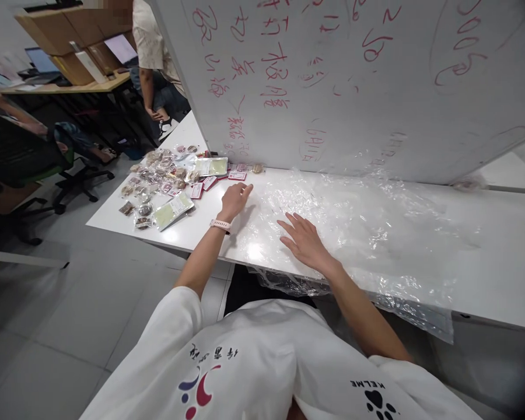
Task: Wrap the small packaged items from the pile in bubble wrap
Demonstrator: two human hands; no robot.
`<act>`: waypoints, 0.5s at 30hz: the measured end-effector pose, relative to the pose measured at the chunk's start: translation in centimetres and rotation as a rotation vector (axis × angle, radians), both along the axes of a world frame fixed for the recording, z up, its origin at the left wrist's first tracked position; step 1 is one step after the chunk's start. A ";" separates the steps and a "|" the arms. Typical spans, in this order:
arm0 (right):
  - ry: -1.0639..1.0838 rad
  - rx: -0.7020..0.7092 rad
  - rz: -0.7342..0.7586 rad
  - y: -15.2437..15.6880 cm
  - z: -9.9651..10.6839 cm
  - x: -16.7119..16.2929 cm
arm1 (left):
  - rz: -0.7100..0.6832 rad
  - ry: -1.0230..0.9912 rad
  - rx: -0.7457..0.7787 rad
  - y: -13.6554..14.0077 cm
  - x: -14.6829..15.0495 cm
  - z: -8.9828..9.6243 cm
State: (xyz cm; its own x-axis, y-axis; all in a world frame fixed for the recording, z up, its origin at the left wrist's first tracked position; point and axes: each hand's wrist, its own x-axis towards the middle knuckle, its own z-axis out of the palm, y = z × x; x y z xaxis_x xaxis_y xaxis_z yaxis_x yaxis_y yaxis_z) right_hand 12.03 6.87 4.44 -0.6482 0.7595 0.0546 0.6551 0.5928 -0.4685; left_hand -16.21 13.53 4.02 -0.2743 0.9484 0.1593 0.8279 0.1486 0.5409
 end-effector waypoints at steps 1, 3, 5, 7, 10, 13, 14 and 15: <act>-0.070 0.018 -0.028 0.6 -2.0 -0.6 | 0.055 0.014 0.045 0.0 -0.9 -0.1; -0.144 0.059 -0.057 1.4 -4.9 -1.0 | 0.178 0.062 0.110 -0.3 -3.3 0.0; -0.146 0.102 -0.056 1.6 -6.4 -0.7 | 0.305 0.136 0.127 -1.3 -6.2 0.3; -0.132 0.135 -0.056 1.6 -6.7 -0.3 | 0.416 0.210 0.108 -3.0 -9.4 0.6; -0.130 0.160 -0.059 1.5 -6.5 -0.1 | 0.447 0.300 -0.011 -6.3 -14.4 1.0; -0.131 0.163 -0.062 1.4 -6.4 -0.3 | 0.322 0.324 -0.302 -9.2 -18.3 1.2; -0.131 0.163 -0.063 1.4 -6.4 -0.4 | 0.286 0.304 -0.397 -9.8 -19.2 1.3; -0.130 0.162 -0.064 1.4 -6.4 -0.4 | 0.257 0.279 -0.463 -10.3 -19.8 1.2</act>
State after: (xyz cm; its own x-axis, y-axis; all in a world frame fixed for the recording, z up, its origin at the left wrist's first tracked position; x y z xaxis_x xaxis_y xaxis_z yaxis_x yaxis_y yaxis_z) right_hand 11.64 8.29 -1.92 -0.6083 0.7875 0.0985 0.7427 0.6086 -0.2791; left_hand -36.05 3.23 5.25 -0.5117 0.8449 -0.1560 0.8355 0.5317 0.1388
